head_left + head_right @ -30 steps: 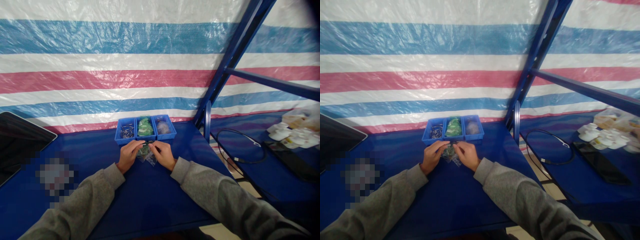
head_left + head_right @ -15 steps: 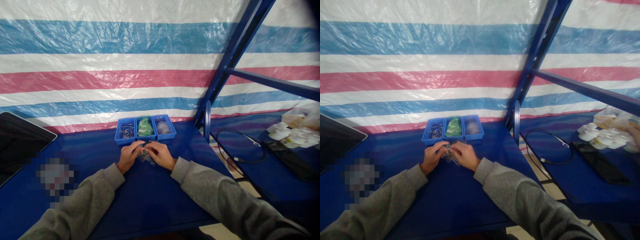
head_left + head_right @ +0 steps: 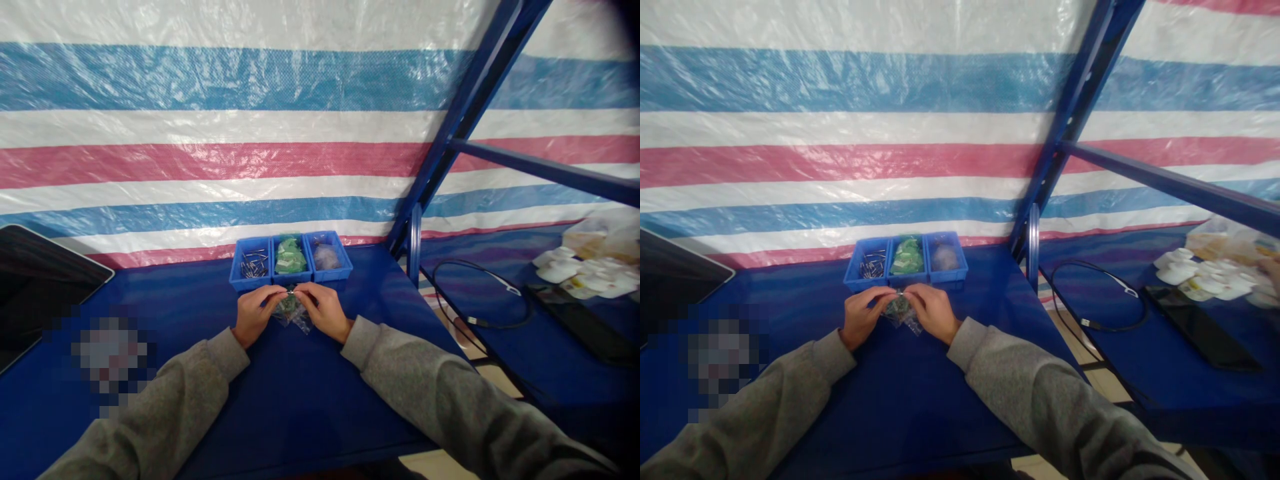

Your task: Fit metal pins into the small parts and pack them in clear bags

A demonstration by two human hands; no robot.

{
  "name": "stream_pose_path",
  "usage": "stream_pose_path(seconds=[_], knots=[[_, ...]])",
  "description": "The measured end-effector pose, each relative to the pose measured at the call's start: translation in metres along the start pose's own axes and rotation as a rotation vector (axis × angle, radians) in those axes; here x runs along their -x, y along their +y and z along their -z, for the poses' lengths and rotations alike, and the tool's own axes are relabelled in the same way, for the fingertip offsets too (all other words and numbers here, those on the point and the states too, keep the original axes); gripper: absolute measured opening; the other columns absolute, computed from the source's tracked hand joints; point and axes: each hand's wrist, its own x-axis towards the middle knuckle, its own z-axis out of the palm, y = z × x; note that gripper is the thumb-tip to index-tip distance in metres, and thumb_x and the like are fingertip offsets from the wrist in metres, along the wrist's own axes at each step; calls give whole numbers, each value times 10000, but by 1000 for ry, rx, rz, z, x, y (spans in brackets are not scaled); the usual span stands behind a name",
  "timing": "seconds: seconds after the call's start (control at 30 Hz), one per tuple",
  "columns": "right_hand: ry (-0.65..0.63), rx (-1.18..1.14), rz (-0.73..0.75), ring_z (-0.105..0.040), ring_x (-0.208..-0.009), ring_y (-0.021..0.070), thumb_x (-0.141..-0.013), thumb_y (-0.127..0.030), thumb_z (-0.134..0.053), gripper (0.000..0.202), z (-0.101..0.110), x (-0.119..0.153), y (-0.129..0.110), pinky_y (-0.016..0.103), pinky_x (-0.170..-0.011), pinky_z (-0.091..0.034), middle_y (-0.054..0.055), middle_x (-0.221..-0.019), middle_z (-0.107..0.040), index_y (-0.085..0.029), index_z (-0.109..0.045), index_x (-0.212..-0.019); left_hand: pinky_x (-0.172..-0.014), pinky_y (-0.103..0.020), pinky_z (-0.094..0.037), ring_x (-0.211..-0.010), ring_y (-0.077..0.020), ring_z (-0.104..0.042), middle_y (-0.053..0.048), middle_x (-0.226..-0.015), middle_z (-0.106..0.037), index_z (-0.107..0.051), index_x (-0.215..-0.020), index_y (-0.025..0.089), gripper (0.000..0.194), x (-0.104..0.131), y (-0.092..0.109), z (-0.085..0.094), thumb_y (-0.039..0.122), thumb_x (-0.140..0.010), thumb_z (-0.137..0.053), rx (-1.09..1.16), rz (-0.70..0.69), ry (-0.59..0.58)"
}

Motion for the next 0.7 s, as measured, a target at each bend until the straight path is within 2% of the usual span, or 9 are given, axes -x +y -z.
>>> stream_pose_path(seconds=[0.17,0.27,0.4,0.5,0.6,0.7], knots=[[-24,17,15,-617,-759,152,-902,-283,-456,195,0,0,1,254,-726,-462,40,-827,-665,-193,-628,-877,-679,-213,-495,-685,-115,-637,-10,-762,-683,-649,-807,175,106,-1,1,0,254,-827,-581,34,12,5],[-32,33,14,-616,-735,151,-898,-291,-463,197,0,0,1,251,-703,-463,40,-814,-665,-192,-631,-870,-656,-216,-500,-734,-121,-647,-33,-859,-685,-611,-822,166,107,-1,3,0,245,-850,-544,114,19,-12],[23,59,-13,-614,-729,149,-902,-283,-452,215,1,0,1,246,-696,-459,41,-798,-665,-183,-635,-850,-712,-242,-506,-851,-142,-652,-69,-996,-674,-560,-793,159,136,-1,5,2,225,-883,-481,151,46,-42],[39,58,-21,-614,-724,148,-908,-293,-431,243,1,0,-1,245,-693,-457,43,-793,-664,-178,-636,-850,-748,-250,-503,-882,-149,-649,-73,-990,-675,-552,-778,157,148,0,6,1,216,-887,-471,142,51,-57],[37,58,-24,-615,-726,150,-910,-299,-424,252,2,0,-1,245,-695,-457,44,-794,-663,-177,-636,-849,-714,-226,-501,-817,-133,-658,-49,-894,-686,-541,-765,160,147,1,4,0,224,-883,-481,151,49,-47],[38,63,-26,-613,-719,149,-907,-288,-433,238,1,1,-1,243,-688,-456,40,-783,-658,-177,-632,-838,-623,-195,-490,-639,-98,-641,-11,-775,-676,-569,-822,164,131,2,2,-1,248,-881,-488,98,69,-41]])
